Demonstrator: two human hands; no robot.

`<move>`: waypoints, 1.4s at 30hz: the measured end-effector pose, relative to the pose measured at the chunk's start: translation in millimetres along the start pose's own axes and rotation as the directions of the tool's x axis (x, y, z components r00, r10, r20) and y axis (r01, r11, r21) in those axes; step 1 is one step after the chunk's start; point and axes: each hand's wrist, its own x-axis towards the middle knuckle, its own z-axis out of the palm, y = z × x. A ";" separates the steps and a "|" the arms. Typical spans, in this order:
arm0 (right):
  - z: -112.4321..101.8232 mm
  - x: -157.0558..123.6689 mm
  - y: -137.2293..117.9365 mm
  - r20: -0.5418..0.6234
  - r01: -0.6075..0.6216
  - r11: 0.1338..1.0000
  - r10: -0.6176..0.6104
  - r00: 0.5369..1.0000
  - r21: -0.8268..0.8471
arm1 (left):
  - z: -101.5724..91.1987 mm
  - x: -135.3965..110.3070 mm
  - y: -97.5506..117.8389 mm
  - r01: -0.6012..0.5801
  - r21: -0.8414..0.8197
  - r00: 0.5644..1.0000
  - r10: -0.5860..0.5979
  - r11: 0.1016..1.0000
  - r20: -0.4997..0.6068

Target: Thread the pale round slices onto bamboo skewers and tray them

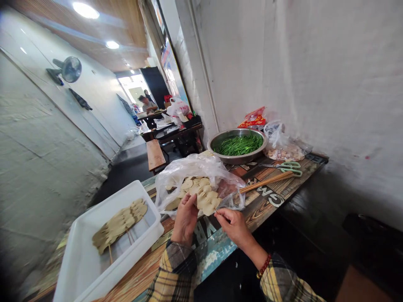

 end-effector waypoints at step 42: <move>0.0 -4.5 -1.5 0.066 -0.024 0.998 0.020 0.998 0.053 | 4.9 -8.4 -2.6 0.089 -0.144 0.993 -0.076 0.986 0.089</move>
